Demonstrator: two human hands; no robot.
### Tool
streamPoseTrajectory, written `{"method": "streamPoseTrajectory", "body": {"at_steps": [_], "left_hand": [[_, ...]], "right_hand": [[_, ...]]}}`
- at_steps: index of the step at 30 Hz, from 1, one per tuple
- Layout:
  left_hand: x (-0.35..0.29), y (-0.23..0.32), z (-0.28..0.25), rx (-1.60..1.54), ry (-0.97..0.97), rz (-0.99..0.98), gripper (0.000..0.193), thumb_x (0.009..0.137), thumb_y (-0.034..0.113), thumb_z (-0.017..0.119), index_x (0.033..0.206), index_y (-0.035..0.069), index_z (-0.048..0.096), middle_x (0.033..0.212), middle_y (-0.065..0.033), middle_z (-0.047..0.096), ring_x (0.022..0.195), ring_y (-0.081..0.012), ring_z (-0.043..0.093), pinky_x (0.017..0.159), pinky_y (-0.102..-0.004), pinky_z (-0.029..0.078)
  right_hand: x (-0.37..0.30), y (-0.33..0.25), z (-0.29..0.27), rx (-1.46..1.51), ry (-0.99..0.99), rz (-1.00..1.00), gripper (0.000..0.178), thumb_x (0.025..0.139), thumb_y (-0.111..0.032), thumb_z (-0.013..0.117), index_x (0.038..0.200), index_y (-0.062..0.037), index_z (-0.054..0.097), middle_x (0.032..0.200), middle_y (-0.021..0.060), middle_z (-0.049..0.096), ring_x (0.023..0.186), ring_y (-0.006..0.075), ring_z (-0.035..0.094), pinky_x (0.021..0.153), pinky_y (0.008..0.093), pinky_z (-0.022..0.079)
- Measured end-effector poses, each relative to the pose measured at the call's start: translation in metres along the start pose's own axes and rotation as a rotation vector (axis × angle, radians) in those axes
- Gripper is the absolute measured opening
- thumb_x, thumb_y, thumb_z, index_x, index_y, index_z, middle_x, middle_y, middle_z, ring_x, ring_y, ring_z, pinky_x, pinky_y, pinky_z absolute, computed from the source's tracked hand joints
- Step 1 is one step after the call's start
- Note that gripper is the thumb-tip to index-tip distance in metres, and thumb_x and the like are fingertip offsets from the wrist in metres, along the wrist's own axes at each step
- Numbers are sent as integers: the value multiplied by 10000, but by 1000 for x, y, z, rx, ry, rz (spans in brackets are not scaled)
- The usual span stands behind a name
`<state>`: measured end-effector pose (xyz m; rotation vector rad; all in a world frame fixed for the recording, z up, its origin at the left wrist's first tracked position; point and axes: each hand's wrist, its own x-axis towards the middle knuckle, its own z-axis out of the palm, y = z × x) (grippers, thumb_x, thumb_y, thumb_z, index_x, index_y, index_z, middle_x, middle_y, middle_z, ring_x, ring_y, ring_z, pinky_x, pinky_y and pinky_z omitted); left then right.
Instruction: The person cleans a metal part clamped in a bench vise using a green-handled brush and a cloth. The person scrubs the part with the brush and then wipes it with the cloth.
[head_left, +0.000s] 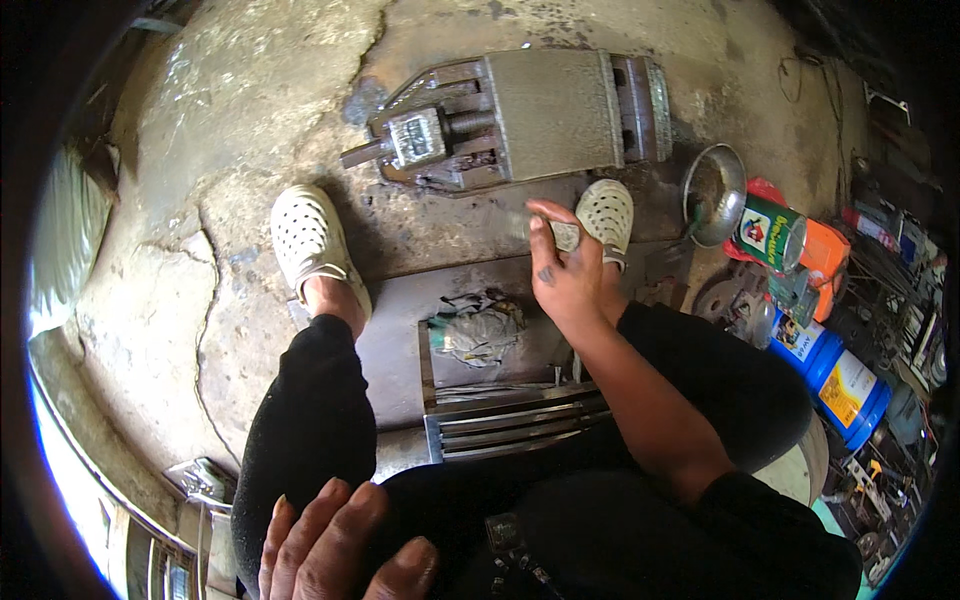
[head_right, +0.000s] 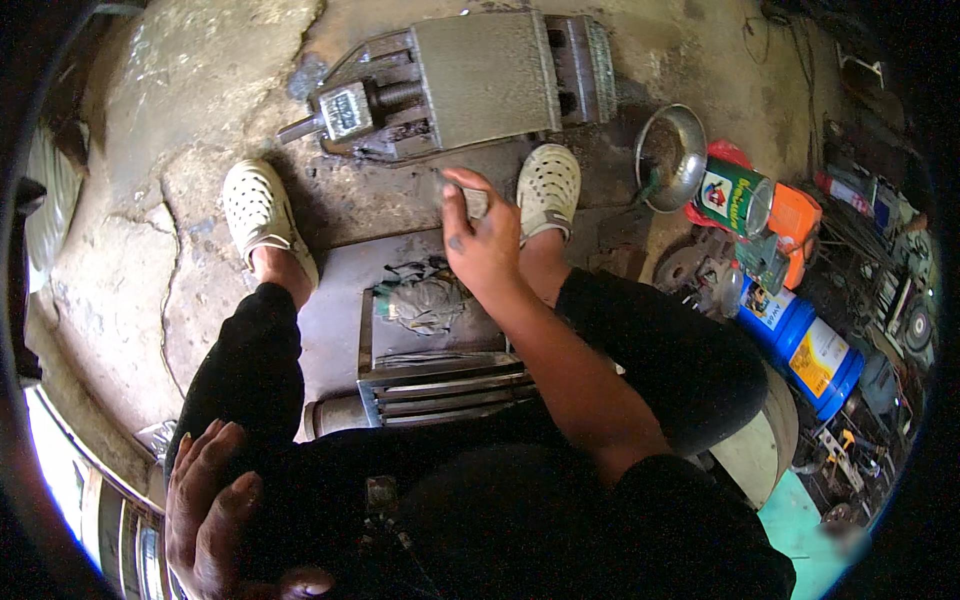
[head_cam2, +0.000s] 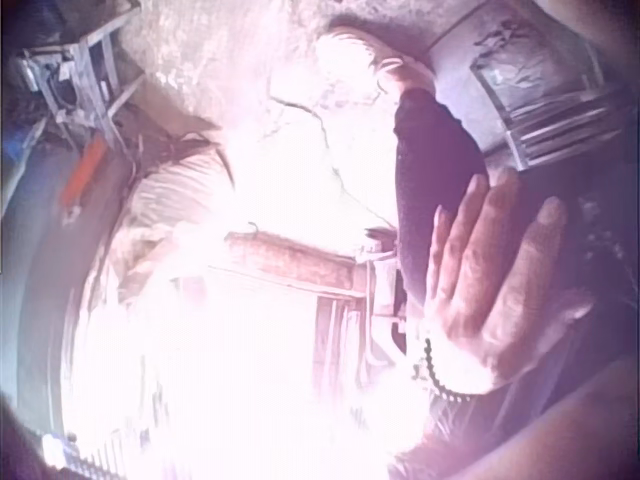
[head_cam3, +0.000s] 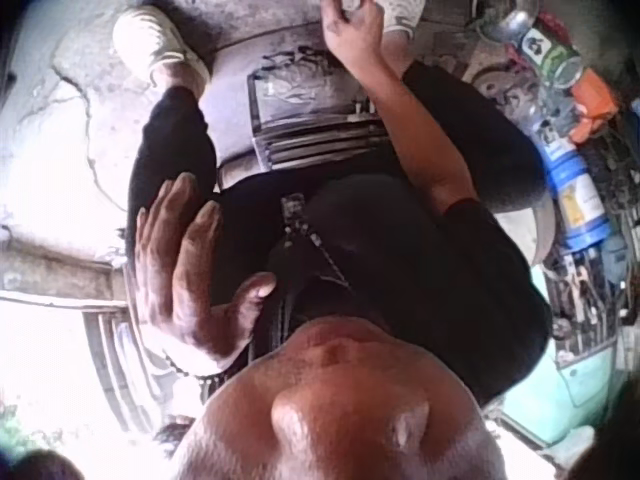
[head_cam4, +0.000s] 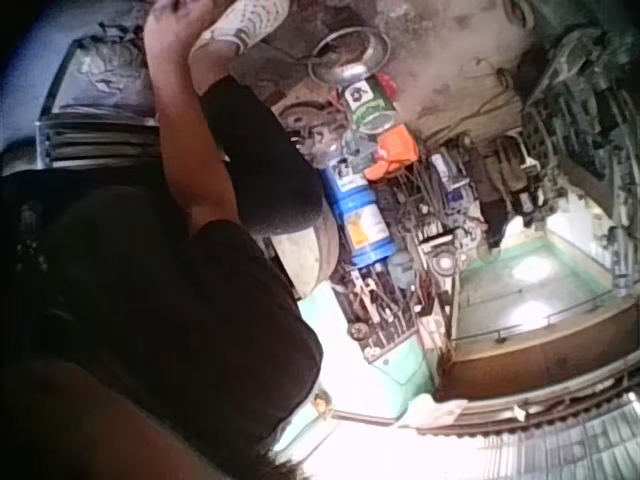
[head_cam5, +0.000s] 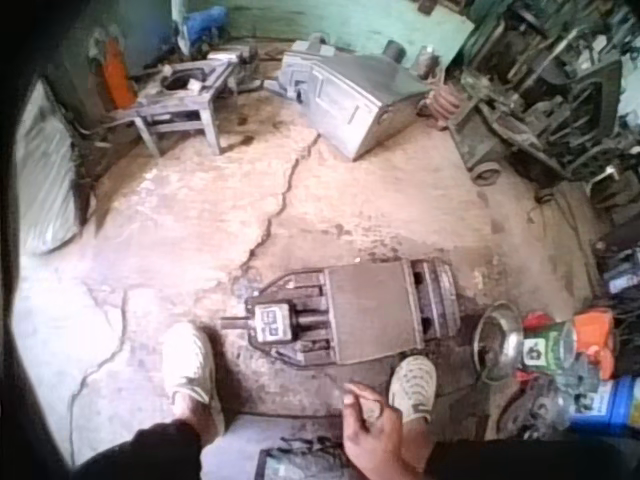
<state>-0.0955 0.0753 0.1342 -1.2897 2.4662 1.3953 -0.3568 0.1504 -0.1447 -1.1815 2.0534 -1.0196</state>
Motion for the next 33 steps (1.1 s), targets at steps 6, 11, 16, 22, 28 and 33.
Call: {"method": "streamPoseTrajectory", "body": {"at_steps": [6, 11, 16, 22, 28, 33], "left_hand": [[-1, 1, -1, 11, -16, 14, 633, 937, 556, 602, 1270, 18, 614, 1296, -268, 621, 1170, -447, 624, 1005, -553, 473], [-1, 2, 0, -1, 5, 17, 639, 926, 557, 615, 1258, 11, 622, 1300, -268, 620, 1177, -447, 620, 1013, -553, 464], [-2, 3, 1, -7, -8, 22, 648, 920, 548, 630, 1268, 1, 616, 1299, -273, 618, 1190, -446, 613, 1024, -554, 453], [-3, 4, 0, -19, -24, 19, 640, 920, 526, 643, 1275, -5, 610, 1307, -279, 611, 1197, -452, 608, 1031, -556, 447], [-2, 4, -1, -18, -39, 26, 641, 917, 524, 647, 1271, -8, 610, 1305, -288, 607, 1196, -456, 606, 1029, -561, 445], [-2, 3, 0, -20, -17, 21, 637, 915, 530, 648, 1261, -4, 617, 1299, -285, 611, 1188, -453, 611, 1020, -561, 451]], "right_hand": [[-36, 25, -8, 580, -198, 714, 251, 1036, -109, 541, 1273, -27, 558, 1005, 148, 703, 887, 200, 710, 798, 329, 578], [-53, 32, -9, 682, -196, 815, 305, 1008, -64, 560, 1306, -22, 511, 1086, 157, 683, 916, 219, 693, 790, 339, 556], [-61, 33, -2, 700, -314, 1167, 248, 936, -44, 627, 1177, -19, 575, 934, 86, 688, 784, 201, 666, 702, 341, 516], [-65, 27, 9, -60, -302, 238, 271, 978, -36, 521, 1244, 14, 513, 826, 234, 637, 743, 413, 660, 689, 454, 537], [-45, 50, 25, -228, -57, -262, 384, 997, -22, 498, 1370, 44, 436, 948, 284, 643, 781, 444, 659, 691, 482, 519], [-44, 78, 41, -309, -122, -49, 361, 967, 7, 504, 1324, 40, 452, 801, 280, 624, 702, 482, 631, 617, 505, 492]]}}
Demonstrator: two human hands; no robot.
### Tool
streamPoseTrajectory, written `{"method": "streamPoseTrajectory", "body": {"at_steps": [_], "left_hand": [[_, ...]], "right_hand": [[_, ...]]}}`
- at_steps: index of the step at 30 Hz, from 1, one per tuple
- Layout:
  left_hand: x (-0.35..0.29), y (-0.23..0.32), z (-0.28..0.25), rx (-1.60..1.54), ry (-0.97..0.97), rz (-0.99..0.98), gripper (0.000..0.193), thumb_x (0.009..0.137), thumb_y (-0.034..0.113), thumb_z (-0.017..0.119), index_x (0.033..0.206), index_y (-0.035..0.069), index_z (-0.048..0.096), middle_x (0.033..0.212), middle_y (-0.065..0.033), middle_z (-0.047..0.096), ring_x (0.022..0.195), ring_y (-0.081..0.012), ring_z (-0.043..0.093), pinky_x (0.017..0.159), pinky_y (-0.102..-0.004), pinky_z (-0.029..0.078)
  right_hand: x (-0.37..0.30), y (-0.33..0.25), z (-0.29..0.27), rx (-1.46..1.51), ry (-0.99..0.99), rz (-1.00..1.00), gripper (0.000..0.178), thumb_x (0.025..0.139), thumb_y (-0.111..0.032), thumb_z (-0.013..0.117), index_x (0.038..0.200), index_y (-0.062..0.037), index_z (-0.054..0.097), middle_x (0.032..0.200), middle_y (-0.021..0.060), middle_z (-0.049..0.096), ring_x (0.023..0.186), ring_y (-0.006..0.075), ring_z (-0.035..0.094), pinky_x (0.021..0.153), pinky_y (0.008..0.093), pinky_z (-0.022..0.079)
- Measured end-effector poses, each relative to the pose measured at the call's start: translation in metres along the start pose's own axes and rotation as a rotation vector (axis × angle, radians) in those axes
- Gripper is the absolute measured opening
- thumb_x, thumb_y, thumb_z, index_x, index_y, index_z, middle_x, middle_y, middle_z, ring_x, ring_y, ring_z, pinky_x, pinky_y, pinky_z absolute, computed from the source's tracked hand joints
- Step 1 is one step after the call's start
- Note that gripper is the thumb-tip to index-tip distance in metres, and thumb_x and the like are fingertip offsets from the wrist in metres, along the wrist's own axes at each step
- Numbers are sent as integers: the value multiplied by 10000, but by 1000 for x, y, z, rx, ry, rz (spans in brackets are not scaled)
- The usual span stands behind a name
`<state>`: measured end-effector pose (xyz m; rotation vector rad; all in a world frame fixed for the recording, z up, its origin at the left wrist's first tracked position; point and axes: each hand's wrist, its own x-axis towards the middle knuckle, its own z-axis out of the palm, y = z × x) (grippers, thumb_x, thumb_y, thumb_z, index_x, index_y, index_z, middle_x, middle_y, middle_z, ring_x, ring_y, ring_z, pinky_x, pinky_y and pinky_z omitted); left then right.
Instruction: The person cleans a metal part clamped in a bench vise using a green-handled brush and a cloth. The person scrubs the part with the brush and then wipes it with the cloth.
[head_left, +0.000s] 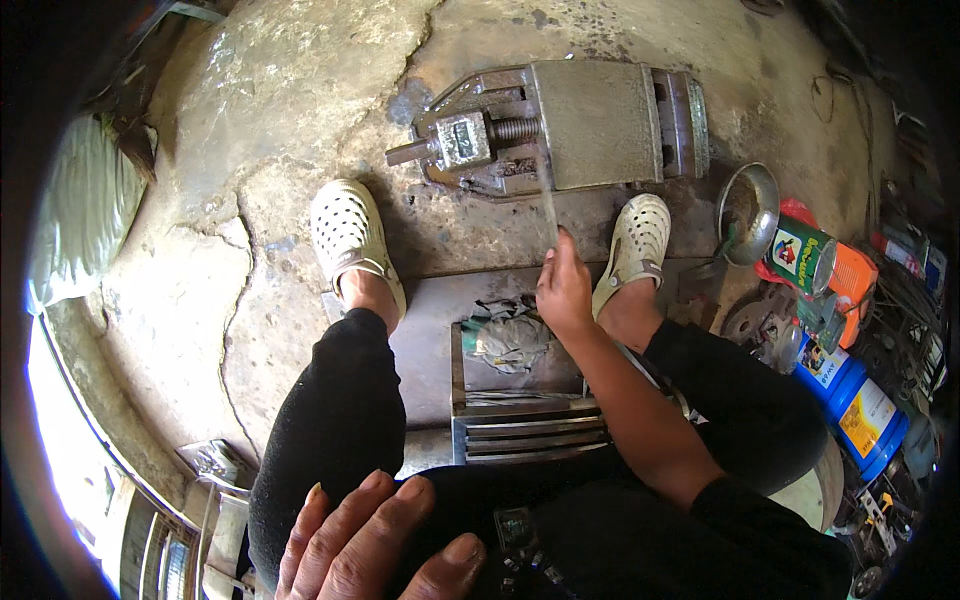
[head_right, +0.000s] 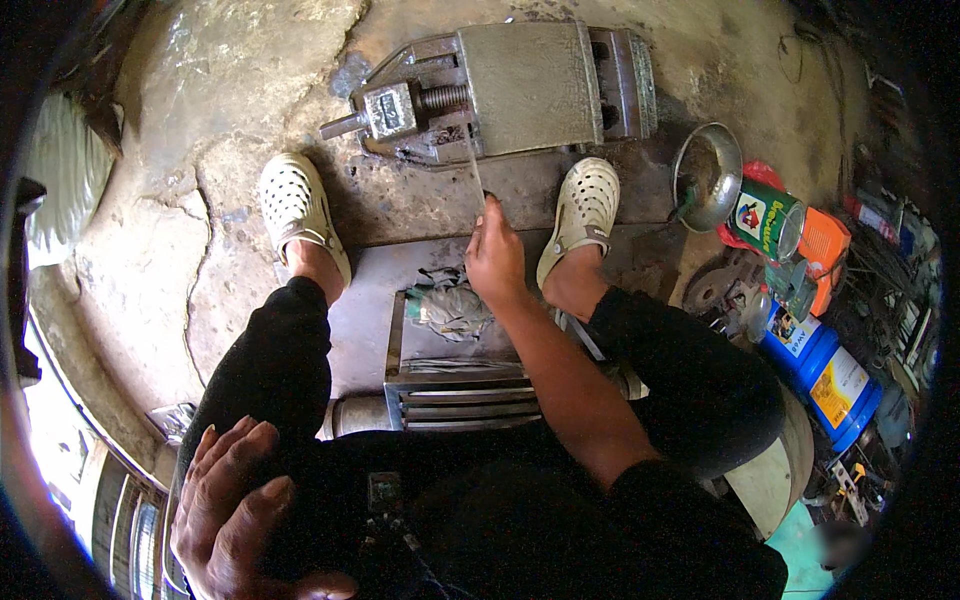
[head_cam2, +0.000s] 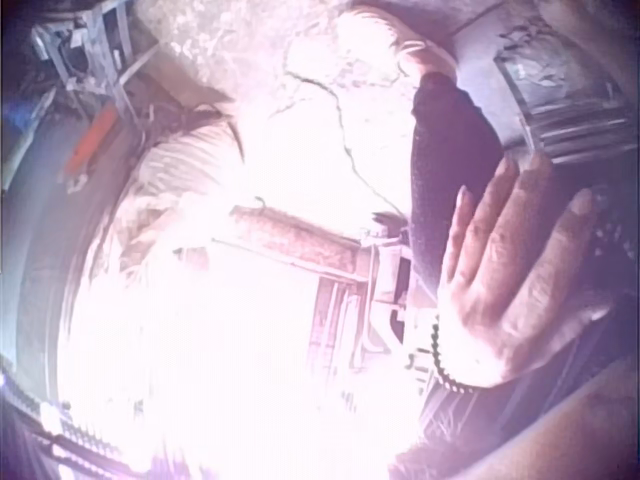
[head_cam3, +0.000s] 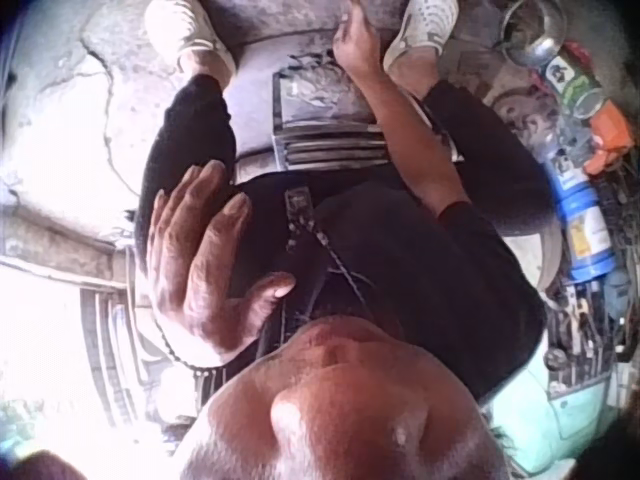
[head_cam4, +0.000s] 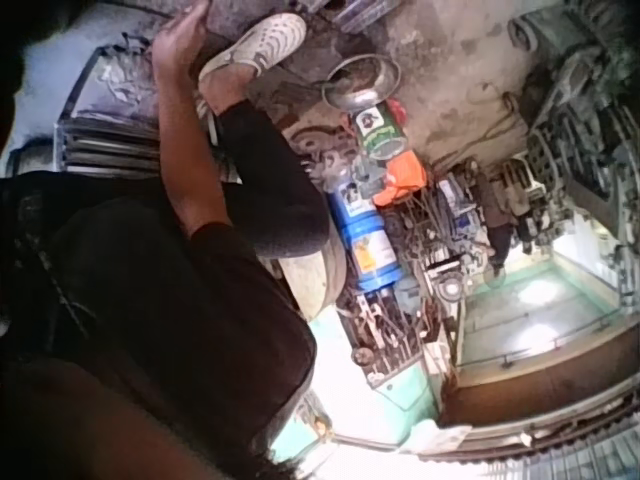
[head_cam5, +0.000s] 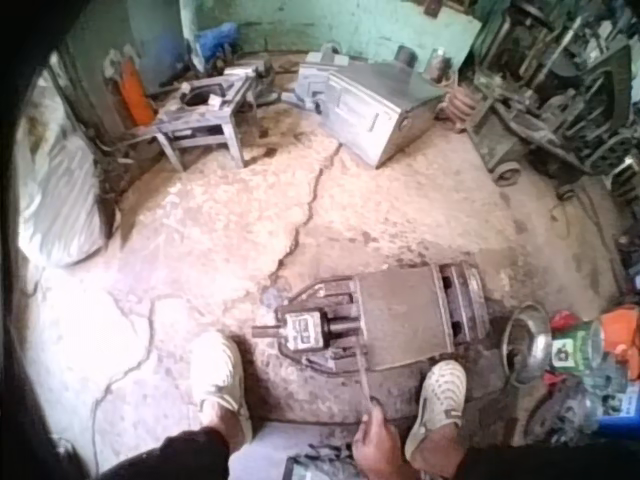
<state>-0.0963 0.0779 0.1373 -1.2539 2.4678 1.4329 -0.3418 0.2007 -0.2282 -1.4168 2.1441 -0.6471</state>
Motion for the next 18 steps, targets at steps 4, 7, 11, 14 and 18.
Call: {"method": "streamPoseTrajectory", "body": {"at_steps": [4, 7, 11, 14, 18], "left_hand": [[1, 0, 0, 4, 0, -7, 633, 918, 537, 640, 1257, 2, 621, 1298, -281, 612, 1184, -453, 613, 1014, -563, 455], [0, 0, 0, 11, -10, -10, 641, 921, 551, 630, 1255, 4, 622, 1298, -278, 614, 1187, -453, 612, 1015, -563, 456], [1, 1, 0, 19, -8, 0, 649, 921, 552, 633, 1261, 0, 615, 1297, -283, 614, 1184, -457, 612, 1010, -564, 463], [2, 1, 1, -9, 19, -22, 637, 922, 540, 642, 1247, -8, 620, 1296, -288, 613, 1186, -460, 609, 1014, -568, 459], [7, 1, 1, 9, 12, 8, 654, 922, 521, 652, 1286, -20, 596, 1302, -290, 608, 1188, -466, 604, 1019, -555, 463]], "right_hand": [[-2, 10, 6, -55, -179, 67, 427, 907, 15, 546, 1320, 61, 447, 938, 312, 638, 820, 485, 654, 677, 519, 522], [-1, 3, 4, -16, 7, -20, 400, 904, 26, 539, 1298, 29, 466, 856, 276, 634, 748, 491, 634, 654, 516, 506], [10, -18, -12, 55, -141, 18, 269, 936, -25, 537, 1199, 24, 508, 896, 280, 621, 789, 489, 623, 666, 513, 497], [32, -26, -42, 168, -124, -23, 136, 981, -76, 527, 1089, 6, 516, 851, 283, 583, 737, 499, 571, 627, 501, 453], [87, -2, -80, 199, 3, 157, 214, 962, -219, 650, 922, -10, 628, 739, 238, 609, 706, 453, 605, 634, 459, 476]]}}
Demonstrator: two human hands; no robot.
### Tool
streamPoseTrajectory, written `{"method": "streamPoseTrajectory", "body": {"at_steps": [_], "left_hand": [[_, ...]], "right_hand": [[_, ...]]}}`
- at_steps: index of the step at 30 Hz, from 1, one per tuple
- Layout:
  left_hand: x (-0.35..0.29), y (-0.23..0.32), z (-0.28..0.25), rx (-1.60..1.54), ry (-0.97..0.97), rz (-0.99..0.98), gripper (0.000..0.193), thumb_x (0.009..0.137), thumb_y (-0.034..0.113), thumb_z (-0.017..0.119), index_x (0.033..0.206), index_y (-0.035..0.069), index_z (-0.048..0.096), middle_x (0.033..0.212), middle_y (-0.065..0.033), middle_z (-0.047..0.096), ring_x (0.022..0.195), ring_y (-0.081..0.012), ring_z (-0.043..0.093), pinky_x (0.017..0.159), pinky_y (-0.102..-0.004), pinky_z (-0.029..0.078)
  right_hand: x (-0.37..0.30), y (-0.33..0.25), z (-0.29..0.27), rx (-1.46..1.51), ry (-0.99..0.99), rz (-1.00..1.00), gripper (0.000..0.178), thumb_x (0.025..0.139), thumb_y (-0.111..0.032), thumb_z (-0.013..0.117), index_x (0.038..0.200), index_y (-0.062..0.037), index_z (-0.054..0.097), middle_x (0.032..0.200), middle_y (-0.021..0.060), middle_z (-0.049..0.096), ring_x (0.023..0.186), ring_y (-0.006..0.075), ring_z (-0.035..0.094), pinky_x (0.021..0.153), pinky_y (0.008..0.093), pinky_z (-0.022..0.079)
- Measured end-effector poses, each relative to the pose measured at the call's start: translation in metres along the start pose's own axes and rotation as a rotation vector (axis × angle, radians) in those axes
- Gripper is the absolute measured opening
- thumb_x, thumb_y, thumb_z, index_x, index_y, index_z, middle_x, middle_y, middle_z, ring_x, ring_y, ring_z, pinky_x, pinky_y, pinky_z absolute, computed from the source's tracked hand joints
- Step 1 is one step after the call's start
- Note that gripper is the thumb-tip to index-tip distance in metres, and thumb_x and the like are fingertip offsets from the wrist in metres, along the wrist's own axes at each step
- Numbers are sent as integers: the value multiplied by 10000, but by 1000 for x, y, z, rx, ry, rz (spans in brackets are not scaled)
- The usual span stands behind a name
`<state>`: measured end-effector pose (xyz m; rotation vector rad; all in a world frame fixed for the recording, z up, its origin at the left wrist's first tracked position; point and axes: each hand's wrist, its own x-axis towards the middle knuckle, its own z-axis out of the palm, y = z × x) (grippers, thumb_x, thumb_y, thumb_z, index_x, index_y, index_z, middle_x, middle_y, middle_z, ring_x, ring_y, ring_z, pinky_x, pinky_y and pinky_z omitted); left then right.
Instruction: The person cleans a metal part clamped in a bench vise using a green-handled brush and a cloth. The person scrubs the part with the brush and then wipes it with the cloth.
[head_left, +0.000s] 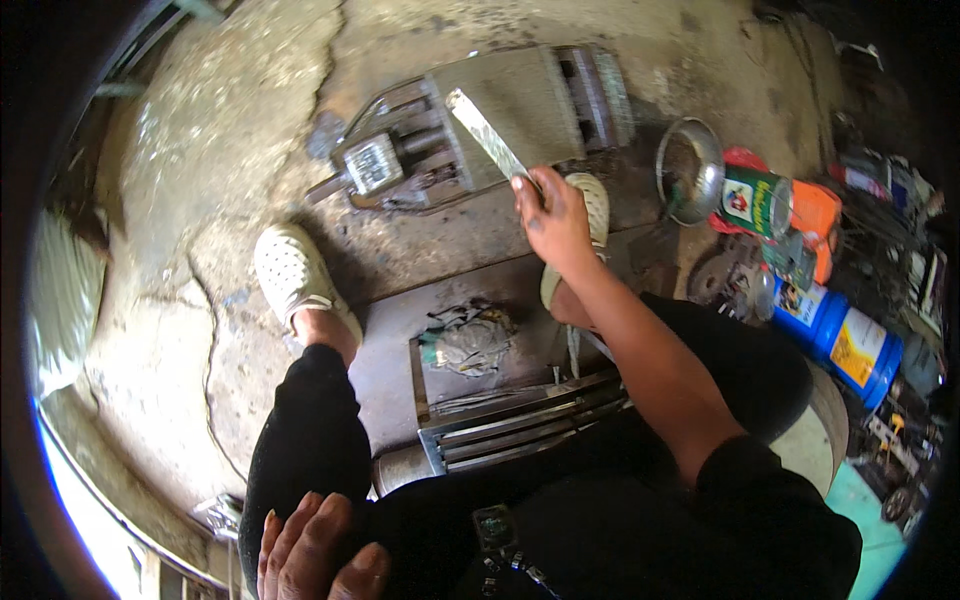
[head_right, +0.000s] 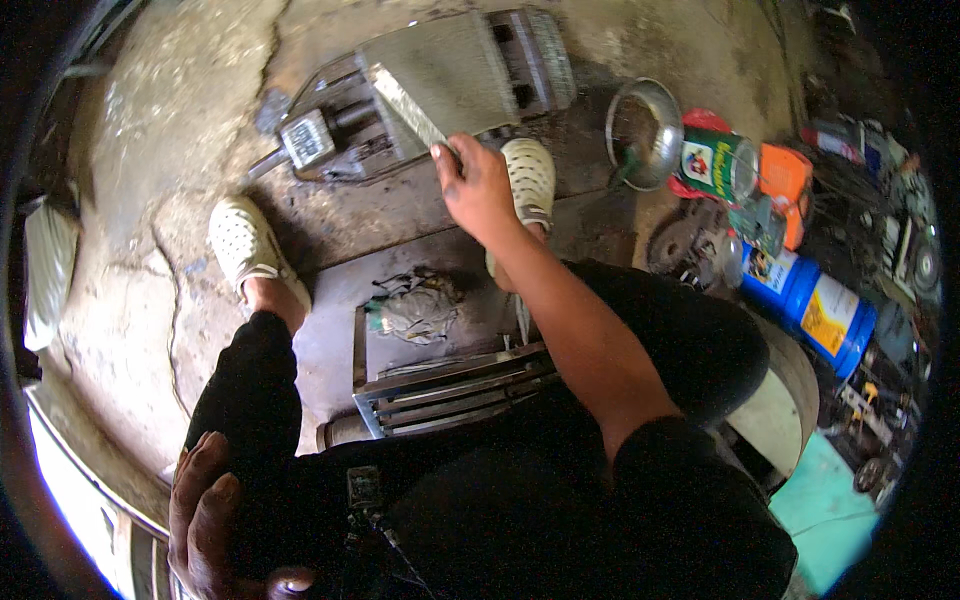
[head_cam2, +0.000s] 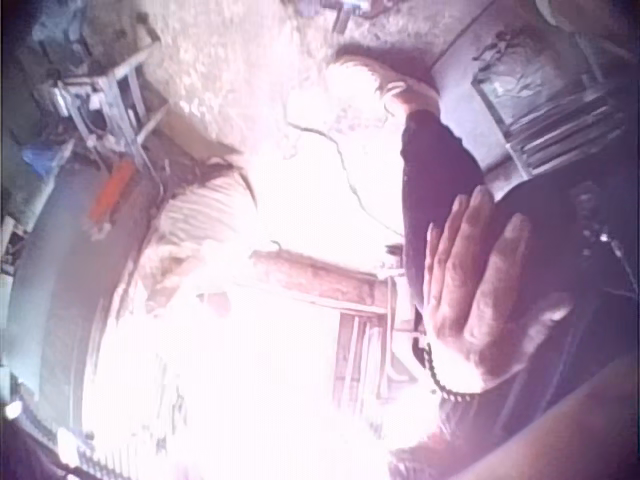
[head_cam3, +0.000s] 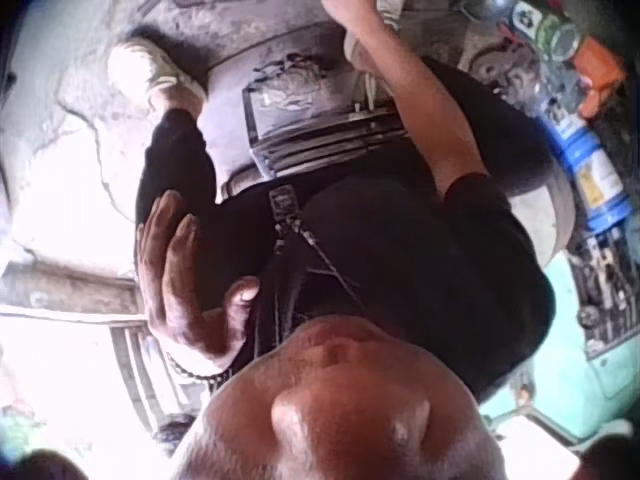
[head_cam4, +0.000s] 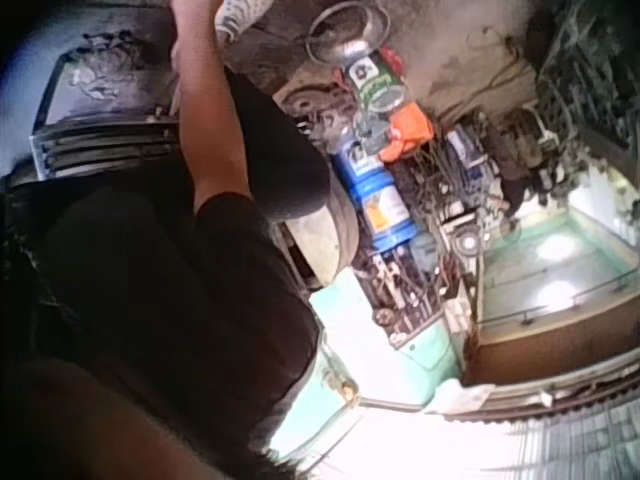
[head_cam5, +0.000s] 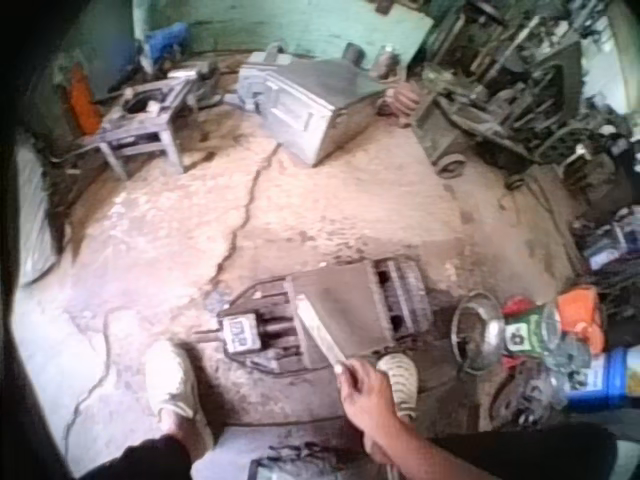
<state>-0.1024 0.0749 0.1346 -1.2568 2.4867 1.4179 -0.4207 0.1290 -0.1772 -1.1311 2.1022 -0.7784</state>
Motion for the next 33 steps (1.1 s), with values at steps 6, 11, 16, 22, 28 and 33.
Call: {"method": "streamPoseTrajectory", "body": {"at_steps": [6, 11, 16, 22, 28, 33], "left_hand": [[6, 5, -1, 35, -25, -15, 657, 922, 517, 654, 1293, -22, 592, 1302, -290, 607, 1188, -466, 604, 1019, -551, 465], [12, 7, -2, 64, -50, -38, 660, 921, 513, 656, 1298, -24, 589, 1303, -290, 606, 1187, -466, 603, 1019, -548, 466], [16, 5, 0, 82, -48, -58, 662, 921, 510, 657, 1303, -26, 586, 1304, -291, 606, 1187, -467, 603, 1019, -545, 467], [16, 7, 2, 83, -22, -104, 665, 921, 506, 659, 1309, -28, 582, 1304, -291, 605, 1186, -467, 603, 1020, -541, 469], [6, 14, 2, 125, -12, -198, 680, 911, 496, 675, 1318, -40, 579, 1304, -292, 604, 1185, -468, 602, 1019, -522, 477], [-7, 7, 1, 71, 24, -147, 680, 908, 499, 678, 1301, -48, 587, 1297, -291, 609, 1182, -466, 605, 1015, -522, 480]], "right_hand": [[43, 74, -57, -337, 411, 124, 287, 928, -206, 683, 1144, -18, 669, 905, 183, 714, 821, 302, 702, 746, 382, 541], [30, 155, -159, -966, 308, 454, 667, 903, -156, 617, 1522, -149, 368, 1334, 250, 557, 1133, 432, 625, 941, 484, 534], [30, 217, -212, -1355, -283, 560, 796, 937, -47, 510, 1598, -354, 189, 1405, 201, 515, 1253, 389, 567, 1028, 490, 482], [54, 261, -222, -1425, -417, 185, 485, 917, -88, 563, 1392, -186, 544, 1155, 190, 676, 1062, 385, 669, 902, 476, 543], [72, 183, -268, -1327, -269, 33, 424, 869, -225, 698, 1268, -104, 623, 1038, 194, 715, 944, 415, 685, 806, 474, 557], [70, 38, -269, -768, -31, -108, 301, 852, -177, 741, 1122, -52, 698, 1062, 166, 729, 977, 323, 703, 846, 383, 544]]}}
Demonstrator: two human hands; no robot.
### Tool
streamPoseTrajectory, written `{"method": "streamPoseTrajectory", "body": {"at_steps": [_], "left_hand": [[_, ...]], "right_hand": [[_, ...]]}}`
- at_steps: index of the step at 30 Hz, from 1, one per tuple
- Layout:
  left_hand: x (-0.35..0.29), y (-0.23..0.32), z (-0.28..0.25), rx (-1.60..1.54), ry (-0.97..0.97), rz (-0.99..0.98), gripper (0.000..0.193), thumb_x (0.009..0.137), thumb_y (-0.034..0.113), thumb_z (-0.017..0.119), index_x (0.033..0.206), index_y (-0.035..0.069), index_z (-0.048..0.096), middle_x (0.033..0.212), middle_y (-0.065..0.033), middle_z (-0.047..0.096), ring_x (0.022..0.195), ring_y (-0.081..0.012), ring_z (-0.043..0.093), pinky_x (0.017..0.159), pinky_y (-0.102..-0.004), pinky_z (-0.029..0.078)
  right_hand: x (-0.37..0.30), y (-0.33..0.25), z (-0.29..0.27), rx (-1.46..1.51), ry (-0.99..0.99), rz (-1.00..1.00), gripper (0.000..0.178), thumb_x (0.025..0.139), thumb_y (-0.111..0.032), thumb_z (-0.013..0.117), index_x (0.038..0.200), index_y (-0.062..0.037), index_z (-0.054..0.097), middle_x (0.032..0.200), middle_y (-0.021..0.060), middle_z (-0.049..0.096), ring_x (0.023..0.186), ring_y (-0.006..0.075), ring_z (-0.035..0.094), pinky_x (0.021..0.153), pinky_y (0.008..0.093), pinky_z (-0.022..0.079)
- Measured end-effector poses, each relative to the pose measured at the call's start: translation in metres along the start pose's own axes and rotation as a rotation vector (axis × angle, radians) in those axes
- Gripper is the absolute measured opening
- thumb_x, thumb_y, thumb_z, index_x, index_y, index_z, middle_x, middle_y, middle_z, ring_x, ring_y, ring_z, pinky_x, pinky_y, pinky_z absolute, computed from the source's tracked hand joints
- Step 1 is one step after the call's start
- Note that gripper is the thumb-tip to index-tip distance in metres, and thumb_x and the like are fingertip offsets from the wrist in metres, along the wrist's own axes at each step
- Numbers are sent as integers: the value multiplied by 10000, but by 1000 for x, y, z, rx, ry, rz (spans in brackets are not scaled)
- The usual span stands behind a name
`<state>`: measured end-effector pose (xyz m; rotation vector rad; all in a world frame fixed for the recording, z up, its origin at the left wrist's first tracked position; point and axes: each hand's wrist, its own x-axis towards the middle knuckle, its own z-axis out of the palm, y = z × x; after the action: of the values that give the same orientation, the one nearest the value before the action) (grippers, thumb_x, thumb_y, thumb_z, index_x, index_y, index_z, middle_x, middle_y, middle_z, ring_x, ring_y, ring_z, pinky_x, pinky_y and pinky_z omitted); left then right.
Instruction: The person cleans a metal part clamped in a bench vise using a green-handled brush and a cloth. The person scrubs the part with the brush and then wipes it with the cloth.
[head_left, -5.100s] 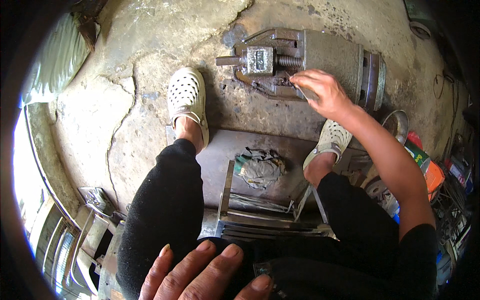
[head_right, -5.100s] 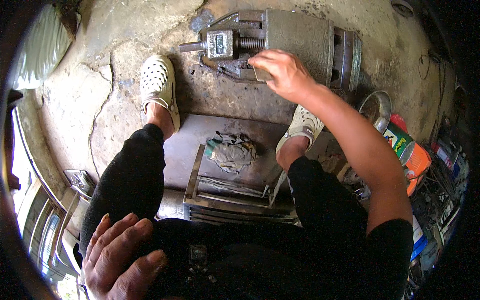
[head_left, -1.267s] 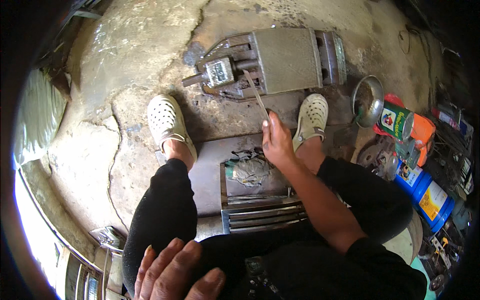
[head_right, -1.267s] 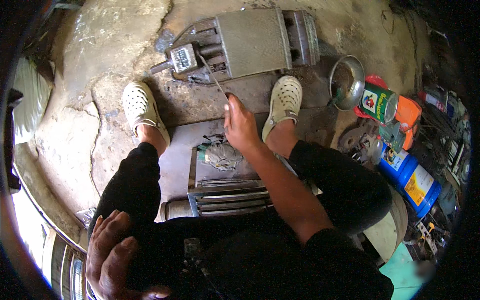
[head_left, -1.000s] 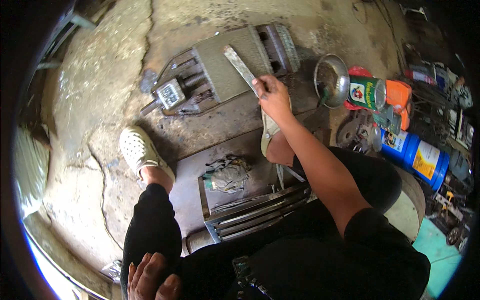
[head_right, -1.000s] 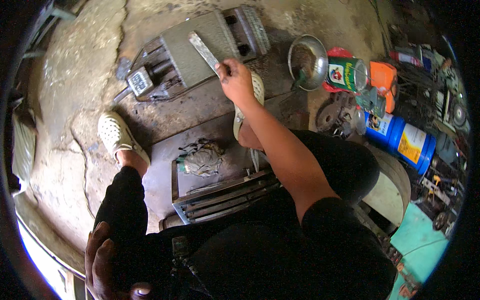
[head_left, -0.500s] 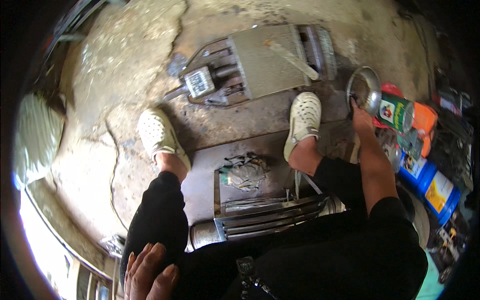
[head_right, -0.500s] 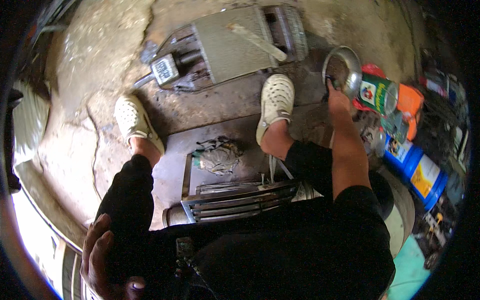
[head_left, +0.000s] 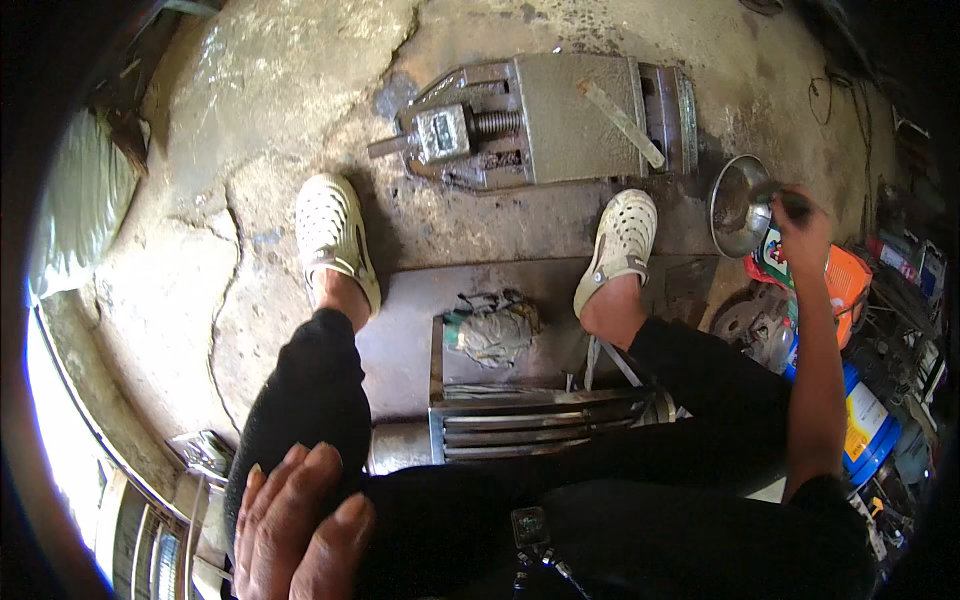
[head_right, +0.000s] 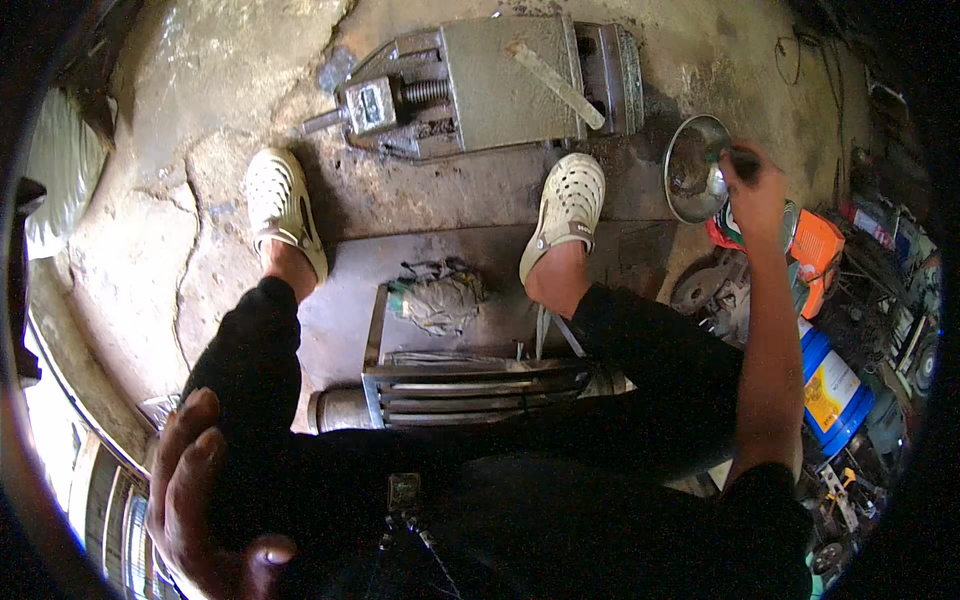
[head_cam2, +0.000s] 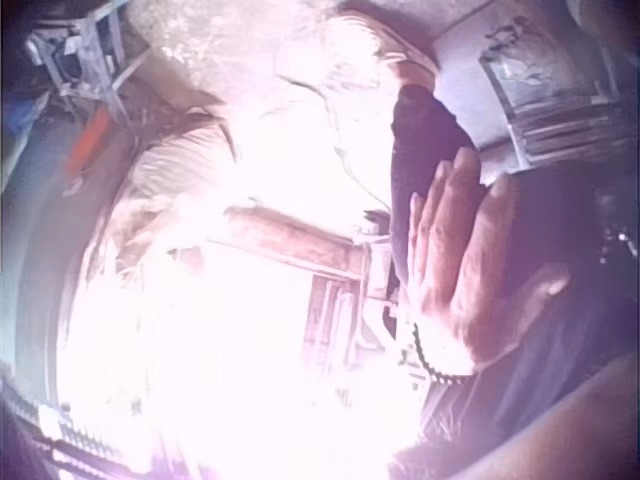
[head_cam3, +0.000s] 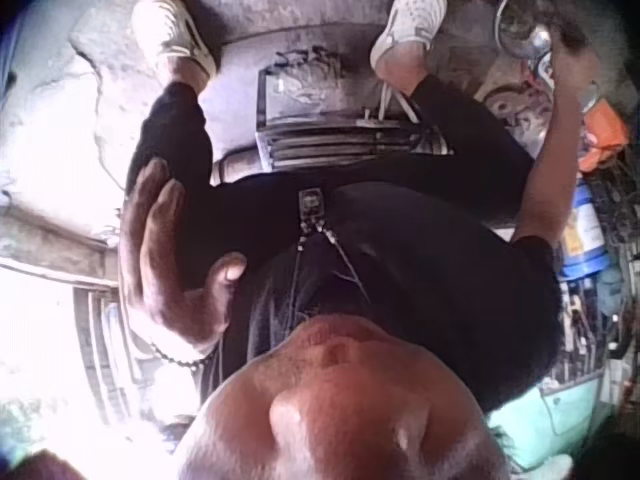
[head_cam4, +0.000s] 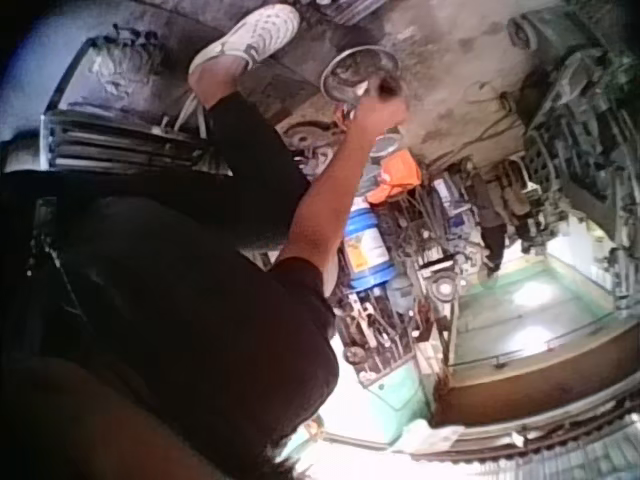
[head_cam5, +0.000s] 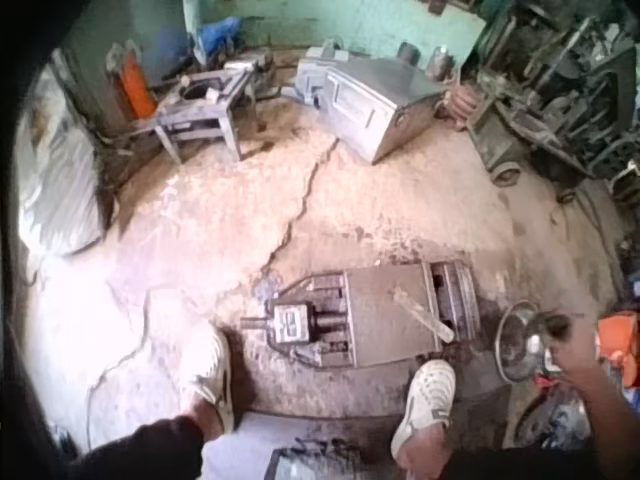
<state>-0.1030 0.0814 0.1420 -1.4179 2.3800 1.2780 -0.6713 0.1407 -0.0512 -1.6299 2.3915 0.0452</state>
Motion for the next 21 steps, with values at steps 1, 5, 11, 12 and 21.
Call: {"method": "streamPoseTrajectory", "body": {"at_steps": [1, 5, 11, 12, 21], "left_hand": [[-3, -2, 0, -7, 10, 6, 680, 907, 500, 678, 1298, -49, 589, 1295, -291, 610, 1182, -465, 605, 1015, -522, 480], [-11, -12, -3, -30, 42, 33, 680, 904, 503, 681, 1284, -55, 596, 1289, -290, 614, 1179, -464, 608, 1012, -521, 482], [-25, -28, -2, -57, 27, 19, 684, 914, 513, 667, 1283, -56, 587, 1282, -284, 623, 1173, -459, 614, 1007, -526, 484], [-27, -31, -1, -70, 50, 25, 682, 917, 516, 663, 1286, -52, 586, 1282, -283, 623, 1173, -458, 615, 1008, -527, 483], [-44, -48, -8, -115, 49, -10, 665, 929, 524, 646, 1287, -34, 591, 1302, -287, 609, 1194, -458, 600, 1023, -536, 470]], "right_hand": [[-9, -30, -8, 197, 100, -32, 267, 853, -153, 741, 1096, -47, 707, 1064, 145, 731, 983, 288, 702, 862, 364, 539], [-65, -162, 19, 503, 210, -203, 214, 856, -48, 724, 1068, -23, 706, 1080, 116, 726, 1005, 208, 684, 920, 358, 529], [-79, -283, 102, 714, 7, -388, 217, 854, -84, 710, 1058, -16, 678, 925, 185, 682, 765, 340, 685, 695, 392, 548], [-74, -288, 107, 637, -10, -397, 203, 853, -74, 709, 1035, 3, 666, 928, 192, 679, 776, 338, 685, 705, 397, 540], [-37, -325, 144, 268, -256, -512, 208, 857, -114, 691, 1018, 3, 633, 923, 201, 640, 758, 389, 656, 679, 476, 523]]}}
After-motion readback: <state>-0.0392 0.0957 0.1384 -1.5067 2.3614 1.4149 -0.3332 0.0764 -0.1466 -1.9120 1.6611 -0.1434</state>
